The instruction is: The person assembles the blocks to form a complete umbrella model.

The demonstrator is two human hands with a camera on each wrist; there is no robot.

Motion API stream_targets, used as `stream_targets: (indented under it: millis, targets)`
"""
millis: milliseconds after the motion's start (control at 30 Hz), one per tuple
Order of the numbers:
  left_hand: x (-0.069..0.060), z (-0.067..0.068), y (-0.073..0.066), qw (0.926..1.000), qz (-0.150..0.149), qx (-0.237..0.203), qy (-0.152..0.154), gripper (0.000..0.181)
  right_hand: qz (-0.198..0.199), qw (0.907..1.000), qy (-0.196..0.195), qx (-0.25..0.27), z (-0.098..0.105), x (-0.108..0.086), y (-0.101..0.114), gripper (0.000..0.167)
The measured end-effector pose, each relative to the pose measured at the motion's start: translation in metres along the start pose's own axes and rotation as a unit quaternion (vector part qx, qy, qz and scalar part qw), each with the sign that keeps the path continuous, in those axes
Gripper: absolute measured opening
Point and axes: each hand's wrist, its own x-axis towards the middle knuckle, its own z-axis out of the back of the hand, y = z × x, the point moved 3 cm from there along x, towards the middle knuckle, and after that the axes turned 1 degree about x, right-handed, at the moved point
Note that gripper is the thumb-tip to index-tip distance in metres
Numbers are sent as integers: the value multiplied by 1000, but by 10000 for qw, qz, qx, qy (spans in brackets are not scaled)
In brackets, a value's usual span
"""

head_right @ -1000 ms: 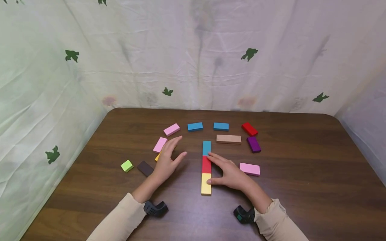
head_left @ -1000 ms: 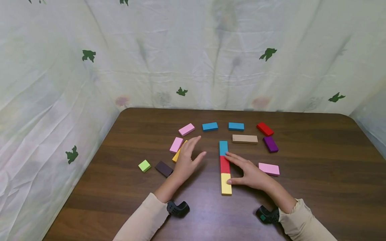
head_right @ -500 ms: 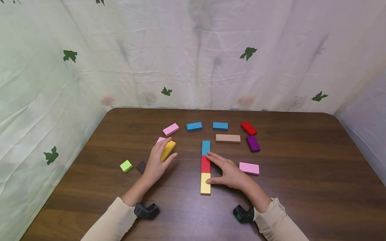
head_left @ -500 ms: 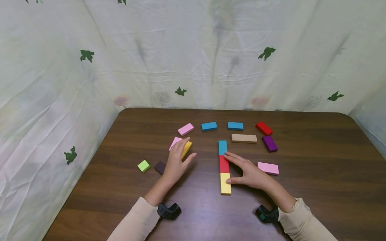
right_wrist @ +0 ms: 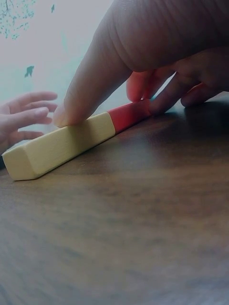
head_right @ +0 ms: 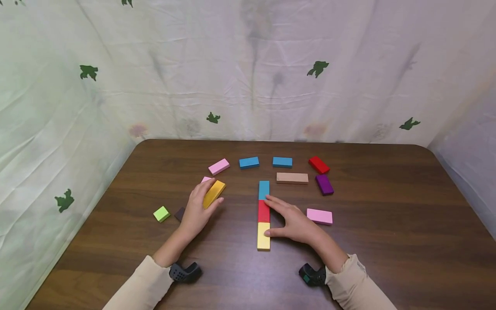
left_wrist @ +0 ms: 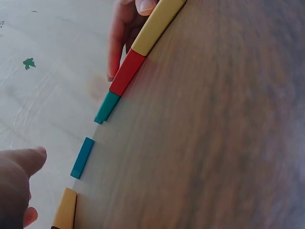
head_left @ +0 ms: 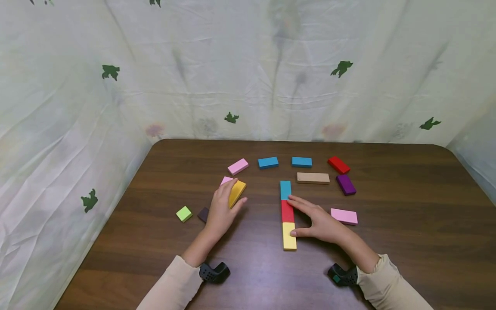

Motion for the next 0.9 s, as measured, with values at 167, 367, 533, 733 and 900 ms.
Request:
stream_targets:
  millis: [167, 367, 533, 733, 900]
  targets:
    - [0, 1, 1, 9997, 137, 186, -27, 53, -14, 10000, 5, 22, 0, 0, 0, 83]
    - [-1, 1, 2, 9990, 278, 344, 45, 55, 23, 10000, -4, 19, 0, 0, -1, 83]
    - [0, -2, 4, 9983, 390, 397, 199, 50, 44, 10000, -3, 17, 1, 0, 0, 84]
    - [1, -2, 4, 9977, 382, 390, 389, 47, 62, 10000, -3, 41, 1, 0, -1, 84]
    - [2, -1, 3, 9964, 422, 412, 614, 47, 74, 10000, -21, 42, 1, 0, -1, 83]
